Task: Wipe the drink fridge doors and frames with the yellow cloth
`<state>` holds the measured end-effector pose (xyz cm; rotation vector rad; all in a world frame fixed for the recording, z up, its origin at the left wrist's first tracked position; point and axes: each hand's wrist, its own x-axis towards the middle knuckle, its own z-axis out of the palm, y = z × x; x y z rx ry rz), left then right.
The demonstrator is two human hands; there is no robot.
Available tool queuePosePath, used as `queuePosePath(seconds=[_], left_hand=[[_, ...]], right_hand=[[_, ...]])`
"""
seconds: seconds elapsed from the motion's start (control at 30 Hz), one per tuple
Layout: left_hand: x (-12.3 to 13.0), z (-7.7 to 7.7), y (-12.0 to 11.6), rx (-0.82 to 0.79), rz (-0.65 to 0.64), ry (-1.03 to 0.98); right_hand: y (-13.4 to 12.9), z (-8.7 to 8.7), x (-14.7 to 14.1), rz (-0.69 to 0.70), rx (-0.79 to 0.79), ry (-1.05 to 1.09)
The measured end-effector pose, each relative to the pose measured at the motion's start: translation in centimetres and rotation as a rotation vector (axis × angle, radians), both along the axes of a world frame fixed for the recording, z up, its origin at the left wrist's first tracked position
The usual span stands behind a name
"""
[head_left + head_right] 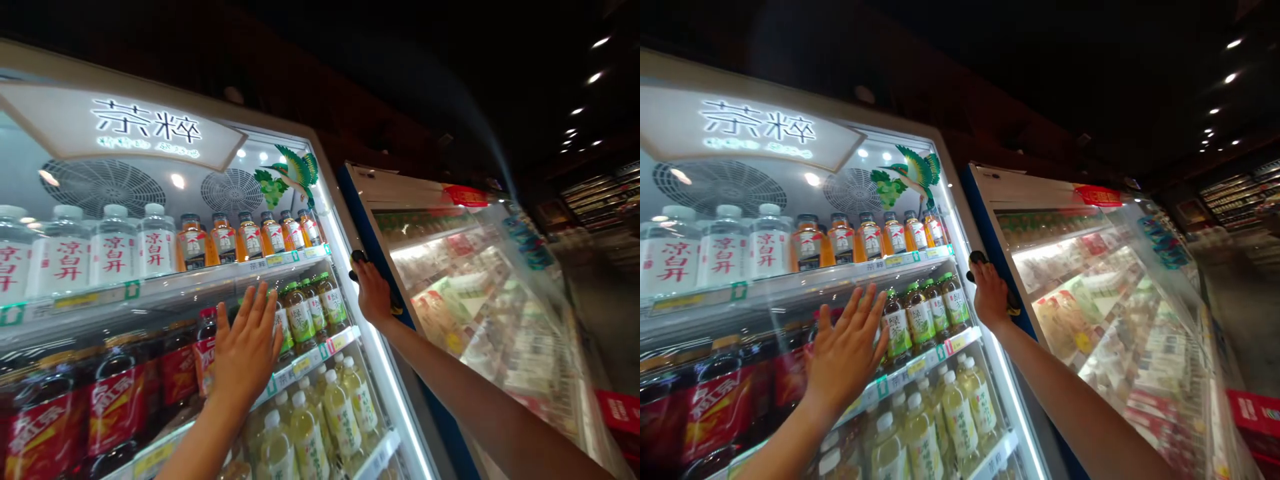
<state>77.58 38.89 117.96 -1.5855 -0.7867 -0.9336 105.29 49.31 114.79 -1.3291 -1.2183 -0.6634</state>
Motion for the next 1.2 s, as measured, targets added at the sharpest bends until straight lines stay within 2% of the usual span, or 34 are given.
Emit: queuePosePath(seconds=[0.03,0.1,0.27,0.33,0.4,0.53,0.6,0.67,0.73,0.8,0.87,0.9,0.97,1.07,1.13,1.2], left_hand=[[-0.3,-0.2,-0.1,-0.007,0.004,0.004],[-1.0,-0.5,-0.3,-0.012,0.021,0.017],[-2.3,-0.4,-0.5,0.03,0.092,0.065],[-2.4,-0.5,-0.5,0.038,0.114,0.075],[-2.4,-0.7,-0.5,0.036,0.12,0.075],[-3.2,-1.5,-0.7,0.039,0.124,0.072],[-4.0,-1.8,-1.0,0.05,0.133,0.07],[-4.8,-1.8,-1.4,0.062,0.152,0.08],[-5.5,-1.4,-1.8,0.068,0.188,0.094],[-5.9,-0.7,-2.2,0.064,0.23,0.091],[-6.2,-0.1,-2.5,0.05,0.26,0.068],[-6.3,0.2,-2.6,0.041,0.268,0.054],[-6.7,0.4,-2.9,0.025,0.28,0.036],[-7.8,0.2,-3.5,0.028,0.311,0.031],[-8.8,0.1,-4.0,0.041,0.337,0.038],[-10.0,0.2,-4.5,0.047,0.356,0.039]], right_hand=[[0.0,0.0,0.0,0.002,0.002,-0.001],[0.0,2.1,0.4,0.011,0.003,0.005],[-1.0,13.1,0.4,0.064,-0.011,0.091],[-1.6,15.7,-0.6,0.096,0.009,0.078],[-2.2,15.7,-1.9,0.135,0.065,-0.041],[-2.7,11.3,-2.4,0.233,0.169,-0.426],[-2.5,10.3,-1.6,0.232,0.151,-0.395],[-2.3,11.5,-1.3,0.213,0.121,-0.206],[-2.4,14.4,-2.4,0.208,0.105,-0.048],[-3.1,17.2,-5.1,0.226,0.117,-0.04],[-4.2,18.5,-8.4,0.26,0.161,-0.158],[-4.7,18.4,-9.9,0.284,0.19,-0.247],[-5.5,17.0,-11.7,0.338,0.248,-0.473],[-5.5,14.0,-11.4,0.384,0.303,-0.72],[-4.8,13.3,-10.5,0.351,0.32,-0.556],[-4.1,14.4,-10.4,0.343,0.324,-0.3]])
